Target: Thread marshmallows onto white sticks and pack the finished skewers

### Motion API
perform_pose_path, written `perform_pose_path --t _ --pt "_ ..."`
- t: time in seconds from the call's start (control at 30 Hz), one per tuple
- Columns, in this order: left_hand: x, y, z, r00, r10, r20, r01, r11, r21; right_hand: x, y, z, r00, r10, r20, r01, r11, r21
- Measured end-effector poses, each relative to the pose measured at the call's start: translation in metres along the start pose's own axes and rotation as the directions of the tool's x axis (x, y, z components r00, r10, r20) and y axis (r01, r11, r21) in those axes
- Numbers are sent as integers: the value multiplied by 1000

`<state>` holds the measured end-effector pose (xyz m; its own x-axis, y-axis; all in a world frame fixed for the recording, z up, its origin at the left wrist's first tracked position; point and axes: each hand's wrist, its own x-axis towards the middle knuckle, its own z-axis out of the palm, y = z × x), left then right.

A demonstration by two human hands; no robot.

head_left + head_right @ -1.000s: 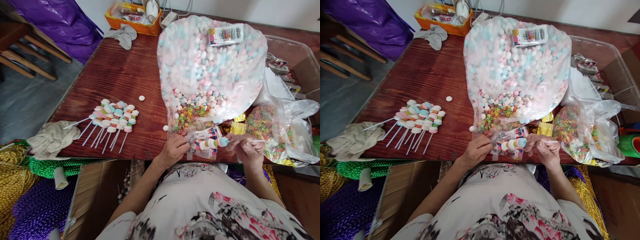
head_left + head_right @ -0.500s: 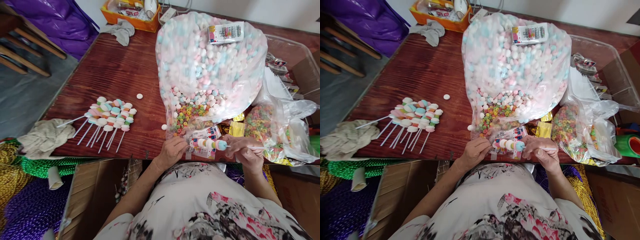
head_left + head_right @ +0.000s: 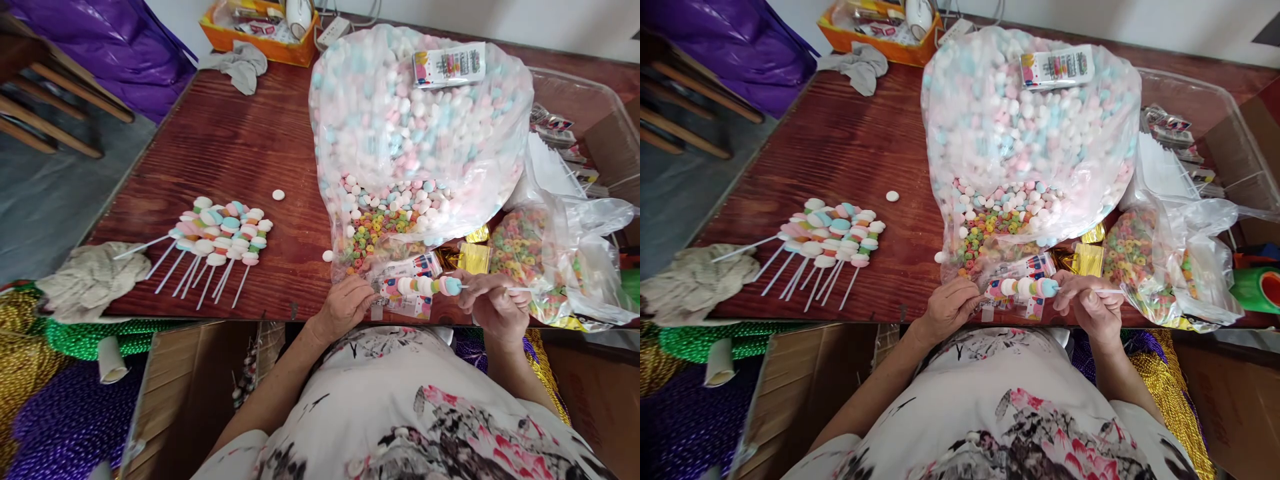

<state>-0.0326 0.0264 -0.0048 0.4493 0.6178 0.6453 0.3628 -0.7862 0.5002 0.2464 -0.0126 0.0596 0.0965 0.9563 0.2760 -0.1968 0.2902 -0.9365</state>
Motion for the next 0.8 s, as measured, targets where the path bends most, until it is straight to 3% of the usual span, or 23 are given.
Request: perform_pose_path --t 0.17,0.37,0.6,0.7,0.8 --pt "1 0 2 1000 8 -4 -8 1000 -12 -1 -1 4 1000 -23 8 23 1000 11" --pt "0 1 4 998 -64 14 64 997 44 -7 0 5 998 50 24 -50 999 12" --pt "-2 4 3 992 -125 -4 125 991 54 -1 -1 5 995 88 -54 -83 993 80" --pt "-4 3 3 995 -97 3 97 993 61 0 0 7 995 81 -50 -77 994 80" --pt "-6 0 3 998 8 56 -10 999 35 1 2 7 997 73 3 -73 991 111"
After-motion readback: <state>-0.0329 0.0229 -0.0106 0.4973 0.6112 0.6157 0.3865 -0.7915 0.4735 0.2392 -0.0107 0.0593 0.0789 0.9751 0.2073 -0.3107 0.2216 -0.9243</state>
